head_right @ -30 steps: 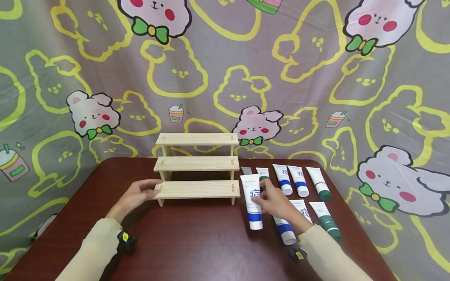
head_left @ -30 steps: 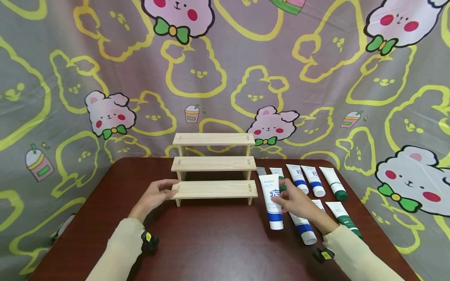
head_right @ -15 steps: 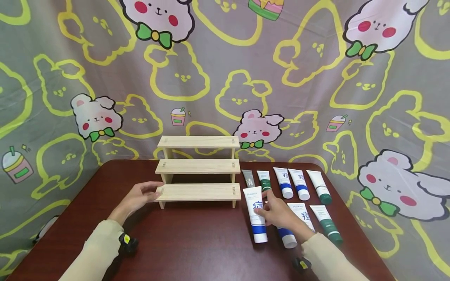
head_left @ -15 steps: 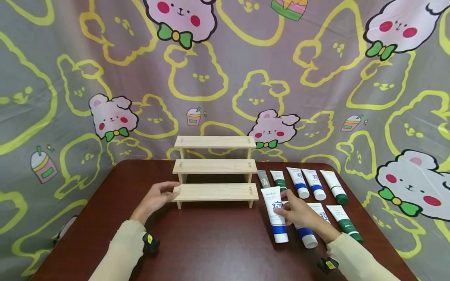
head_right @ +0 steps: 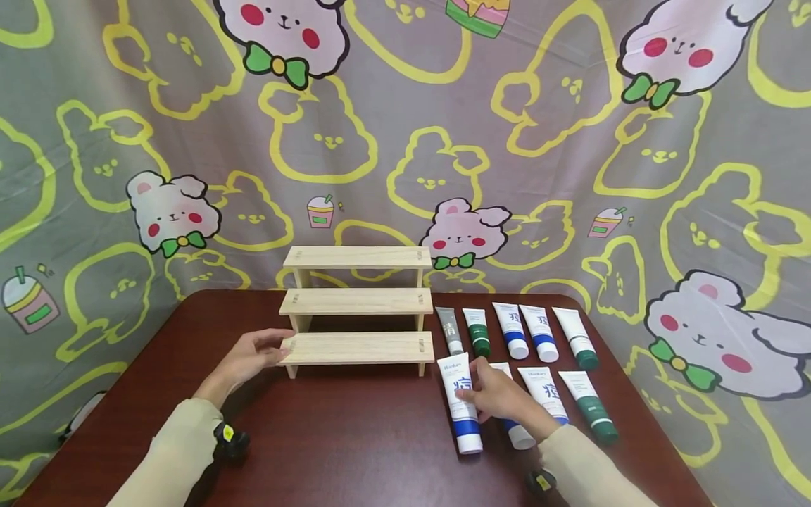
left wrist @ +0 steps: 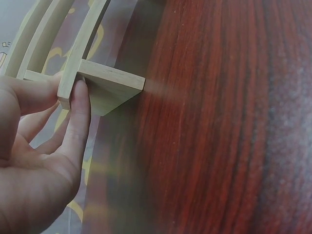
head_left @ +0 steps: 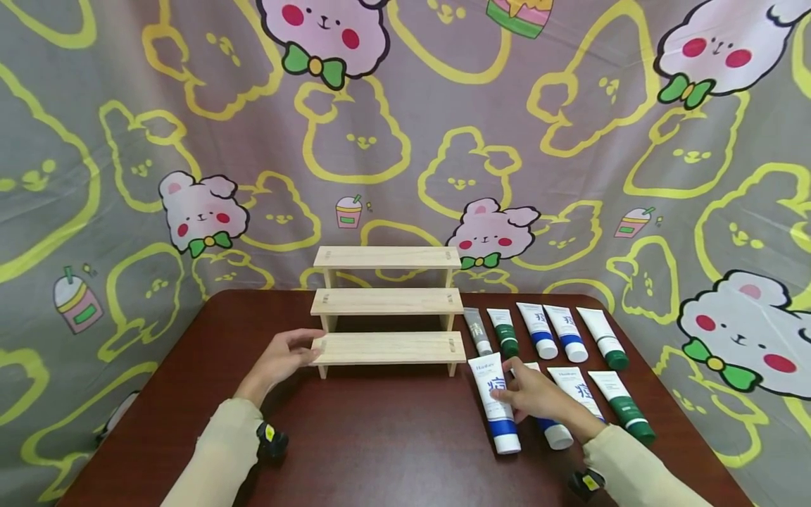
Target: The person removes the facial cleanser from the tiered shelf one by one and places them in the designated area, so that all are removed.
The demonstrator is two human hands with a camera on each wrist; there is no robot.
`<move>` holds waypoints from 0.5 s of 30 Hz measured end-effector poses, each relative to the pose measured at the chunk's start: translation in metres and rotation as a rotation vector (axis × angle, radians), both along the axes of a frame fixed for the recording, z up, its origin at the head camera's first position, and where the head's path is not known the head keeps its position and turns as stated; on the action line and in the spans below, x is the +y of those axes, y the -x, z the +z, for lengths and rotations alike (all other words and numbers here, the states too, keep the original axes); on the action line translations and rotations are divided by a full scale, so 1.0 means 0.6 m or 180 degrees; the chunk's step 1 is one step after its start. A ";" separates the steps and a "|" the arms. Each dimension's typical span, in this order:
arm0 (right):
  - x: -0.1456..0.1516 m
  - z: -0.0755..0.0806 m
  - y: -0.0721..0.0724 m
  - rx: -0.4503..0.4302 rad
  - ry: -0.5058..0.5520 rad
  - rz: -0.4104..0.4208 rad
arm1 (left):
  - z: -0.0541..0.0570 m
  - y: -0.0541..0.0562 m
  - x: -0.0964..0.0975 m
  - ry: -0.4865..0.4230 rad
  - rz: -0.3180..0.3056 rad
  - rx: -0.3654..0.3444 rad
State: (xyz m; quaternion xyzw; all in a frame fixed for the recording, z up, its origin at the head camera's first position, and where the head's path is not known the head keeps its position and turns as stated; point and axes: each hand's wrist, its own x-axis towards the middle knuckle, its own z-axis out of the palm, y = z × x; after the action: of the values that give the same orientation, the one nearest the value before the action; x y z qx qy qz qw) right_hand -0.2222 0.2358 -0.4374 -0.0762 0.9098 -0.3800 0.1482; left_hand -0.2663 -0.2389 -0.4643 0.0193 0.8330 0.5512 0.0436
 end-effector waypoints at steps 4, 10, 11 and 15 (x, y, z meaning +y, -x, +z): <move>0.000 -0.009 -0.001 -0.0086 0.0093 -0.0002 | 0.000 -0.001 0.000 -0.0013 -0.0004 -0.0007; -0.006 -0.011 -0.004 -0.0131 0.0150 0.0023 | 0.000 -0.003 0.000 -0.0043 -0.0040 -0.0002; -0.007 -0.011 -0.005 -0.0148 0.0149 0.0013 | 0.001 -0.004 0.001 -0.0051 -0.0035 -0.0004; -0.012 -0.012 -0.004 -0.0234 0.0090 -0.0003 | 0.003 -0.005 0.001 -0.0068 -0.0058 0.0002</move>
State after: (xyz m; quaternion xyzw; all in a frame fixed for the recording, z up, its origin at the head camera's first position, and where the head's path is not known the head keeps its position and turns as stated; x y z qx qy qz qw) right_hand -0.2197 0.2283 -0.4445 -0.0638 0.8984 -0.3954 0.1802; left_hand -0.2634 -0.2383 -0.4623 0.0275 0.8269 0.5597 0.0481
